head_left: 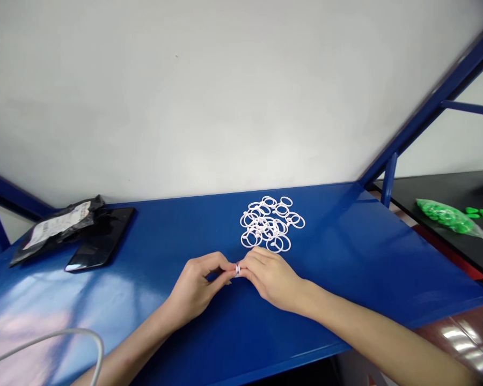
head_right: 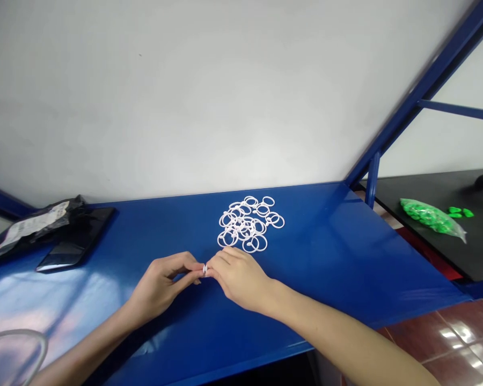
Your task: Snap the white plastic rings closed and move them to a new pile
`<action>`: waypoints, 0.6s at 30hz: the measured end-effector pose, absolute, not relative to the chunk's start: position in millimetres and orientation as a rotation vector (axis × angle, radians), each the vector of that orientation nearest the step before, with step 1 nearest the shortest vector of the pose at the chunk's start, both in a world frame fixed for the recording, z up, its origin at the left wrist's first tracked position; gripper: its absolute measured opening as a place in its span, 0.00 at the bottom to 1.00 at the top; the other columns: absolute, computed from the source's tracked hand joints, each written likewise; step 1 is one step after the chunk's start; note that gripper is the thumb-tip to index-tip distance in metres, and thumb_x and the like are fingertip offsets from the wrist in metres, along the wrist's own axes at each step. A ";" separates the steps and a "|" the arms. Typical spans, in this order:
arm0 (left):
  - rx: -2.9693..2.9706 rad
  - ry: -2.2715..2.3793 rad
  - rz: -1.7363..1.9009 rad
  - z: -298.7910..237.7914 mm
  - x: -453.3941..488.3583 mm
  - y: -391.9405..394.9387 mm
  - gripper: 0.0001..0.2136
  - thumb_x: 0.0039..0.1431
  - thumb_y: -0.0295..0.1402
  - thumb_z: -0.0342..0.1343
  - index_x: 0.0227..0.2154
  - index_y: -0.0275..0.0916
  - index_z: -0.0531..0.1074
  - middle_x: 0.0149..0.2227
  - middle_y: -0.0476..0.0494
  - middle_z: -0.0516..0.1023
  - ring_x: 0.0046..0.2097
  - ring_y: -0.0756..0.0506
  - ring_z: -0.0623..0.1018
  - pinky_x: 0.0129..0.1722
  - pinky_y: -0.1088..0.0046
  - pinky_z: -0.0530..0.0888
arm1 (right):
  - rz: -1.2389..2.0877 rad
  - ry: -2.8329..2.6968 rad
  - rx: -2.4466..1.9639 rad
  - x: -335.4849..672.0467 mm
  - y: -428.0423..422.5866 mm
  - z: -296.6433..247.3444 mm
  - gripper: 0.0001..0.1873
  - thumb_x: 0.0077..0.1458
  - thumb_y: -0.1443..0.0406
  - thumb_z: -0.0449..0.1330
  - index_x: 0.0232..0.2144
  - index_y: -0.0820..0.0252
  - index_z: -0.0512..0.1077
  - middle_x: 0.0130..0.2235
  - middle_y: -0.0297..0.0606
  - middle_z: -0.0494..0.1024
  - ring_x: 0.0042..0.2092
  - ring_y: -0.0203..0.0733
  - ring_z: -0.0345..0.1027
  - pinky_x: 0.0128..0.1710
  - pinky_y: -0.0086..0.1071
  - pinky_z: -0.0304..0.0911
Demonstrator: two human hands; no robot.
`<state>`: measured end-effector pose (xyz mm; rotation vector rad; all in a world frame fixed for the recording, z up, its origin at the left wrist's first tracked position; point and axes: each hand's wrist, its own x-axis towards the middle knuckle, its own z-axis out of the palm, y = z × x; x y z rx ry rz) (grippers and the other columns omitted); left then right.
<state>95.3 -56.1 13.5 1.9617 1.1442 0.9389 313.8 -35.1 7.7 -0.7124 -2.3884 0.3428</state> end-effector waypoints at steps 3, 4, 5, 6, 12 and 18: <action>2.022 1.107 0.898 13.3 95.8 -56.6 0.07 0.66 0.34 0.59 0.33 0.42 0.79 0.31 0.49 0.82 0.32 0.49 0.80 0.35 0.75 0.74 | 0.316 -2.440 -0.703 315.2 -35.6 5.7 0.15 0.73 0.66 0.49 0.35 0.60 0.72 0.33 0.38 0.79 0.35 0.40 0.69 0.38 0.34 0.67; 2.036 1.097 0.883 13.0 96.0 -56.8 0.07 0.67 0.34 0.59 0.33 0.42 0.79 0.31 0.49 0.82 0.33 0.49 0.80 0.35 0.74 0.75 | 0.303 -2.449 -0.697 315.4 -36.0 5.3 0.15 0.73 0.67 0.49 0.35 0.60 0.72 0.33 0.38 0.79 0.35 0.40 0.69 0.38 0.34 0.67; 2.047 1.093 0.876 12.8 96.1 -56.9 0.07 0.67 0.35 0.59 0.33 0.43 0.79 0.31 0.49 0.82 0.33 0.49 0.80 0.35 0.74 0.75 | 0.288 -2.451 -0.694 315.2 -36.6 5.3 0.15 0.73 0.67 0.49 0.35 0.60 0.72 0.33 0.38 0.79 0.35 0.40 0.69 0.38 0.34 0.67; 2.056 1.095 0.879 12.8 96.2 -56.9 0.07 0.67 0.35 0.58 0.33 0.43 0.79 0.32 0.49 0.82 0.33 0.48 0.80 0.35 0.73 0.75 | 0.273 -2.446 -0.695 314.7 -37.3 5.5 0.15 0.73 0.67 0.49 0.35 0.60 0.72 0.33 0.38 0.78 0.34 0.40 0.69 0.37 0.34 0.67; 2.160 1.125 0.930 17.8 91.7 -52.5 0.07 0.69 0.36 0.56 0.39 0.43 0.78 0.38 0.46 0.83 0.40 0.46 0.82 0.41 0.71 0.78 | 0.232 -2.346 -0.725 309.6 -33.3 14.4 0.14 0.73 0.63 0.51 0.38 0.61 0.74 0.34 0.39 0.80 0.36 0.41 0.71 0.38 0.33 0.67; 2.423 1.454 0.831 7.9 67.4 -33.3 0.15 0.68 0.42 0.54 0.52 0.43 0.76 0.58 0.39 0.77 0.58 0.37 0.78 0.59 0.55 0.76 | -0.011 -2.133 -1.027 341.6 6.4 23.4 0.10 0.70 0.63 0.57 0.37 0.59 0.76 0.38 0.41 0.82 0.41 0.46 0.70 0.44 0.39 0.67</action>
